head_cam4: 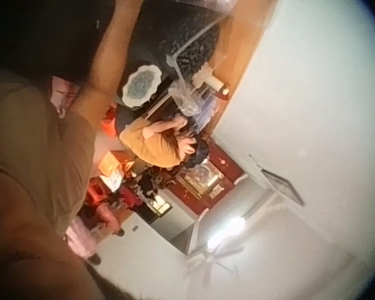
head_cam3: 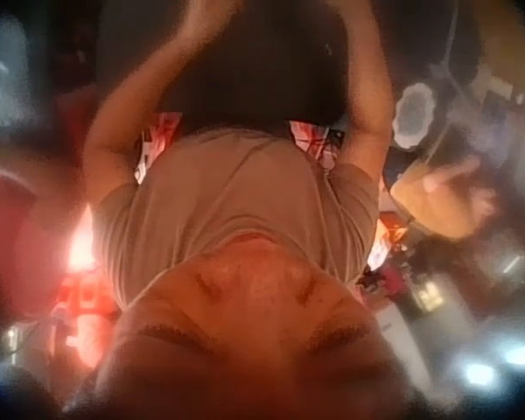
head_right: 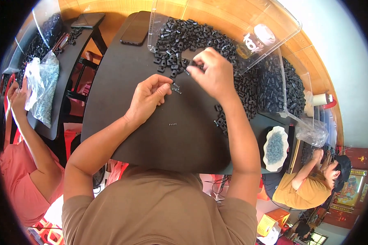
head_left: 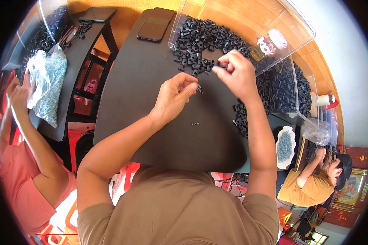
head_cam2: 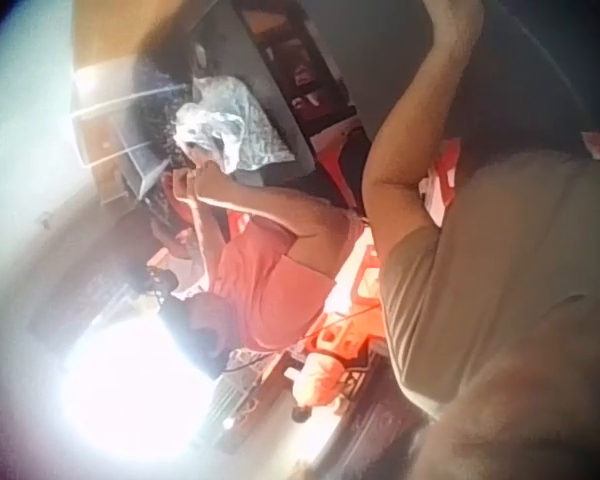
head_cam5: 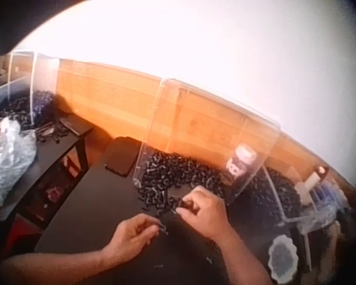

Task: The person assembles small plastic parts by hand, inserting tiny metal pins into them.

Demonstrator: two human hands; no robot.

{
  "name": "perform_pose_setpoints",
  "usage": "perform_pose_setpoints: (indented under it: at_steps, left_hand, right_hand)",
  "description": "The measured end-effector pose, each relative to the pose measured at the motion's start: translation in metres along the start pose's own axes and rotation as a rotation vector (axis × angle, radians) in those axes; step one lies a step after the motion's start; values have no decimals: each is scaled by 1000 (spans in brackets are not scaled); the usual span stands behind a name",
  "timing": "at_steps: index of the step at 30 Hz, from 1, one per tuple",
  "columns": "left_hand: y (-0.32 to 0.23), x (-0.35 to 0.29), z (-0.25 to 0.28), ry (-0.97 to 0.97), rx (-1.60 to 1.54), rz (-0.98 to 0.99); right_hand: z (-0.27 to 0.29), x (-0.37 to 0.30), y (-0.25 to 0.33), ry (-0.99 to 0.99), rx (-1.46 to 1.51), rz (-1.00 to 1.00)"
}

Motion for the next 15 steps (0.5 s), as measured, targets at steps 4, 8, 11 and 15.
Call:
perform_pose_setpoints:
  at_steps: [4, 8, 11, 15]
  left_hand:
    - [-2, -6, -8, 97, -186, 85]
    - [5, -12, -12, 176, -289, 124]
    - [1, -10, -8, 165, -309, 133]
    - [-2, -8, -8, 173, -259, 116]
  right_hand:
    - [-1, -35, 38, -71, 90, 148]
    - [-1, -53, 43, -40, 170, 123]
    - [9, -53, 12, -48, 227, -81]
    - [9, -50, -33, -94, -129, -82]
Point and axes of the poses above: each hand's wrist, its own x-axis towards the middle knuckle, its own z-axis out of the back of the hand, y = z × x, the point moved 4 cm from there along x, towards the middle knuckle, and after that the axes turned 7 degrees about -y, right-handed, at the moved point
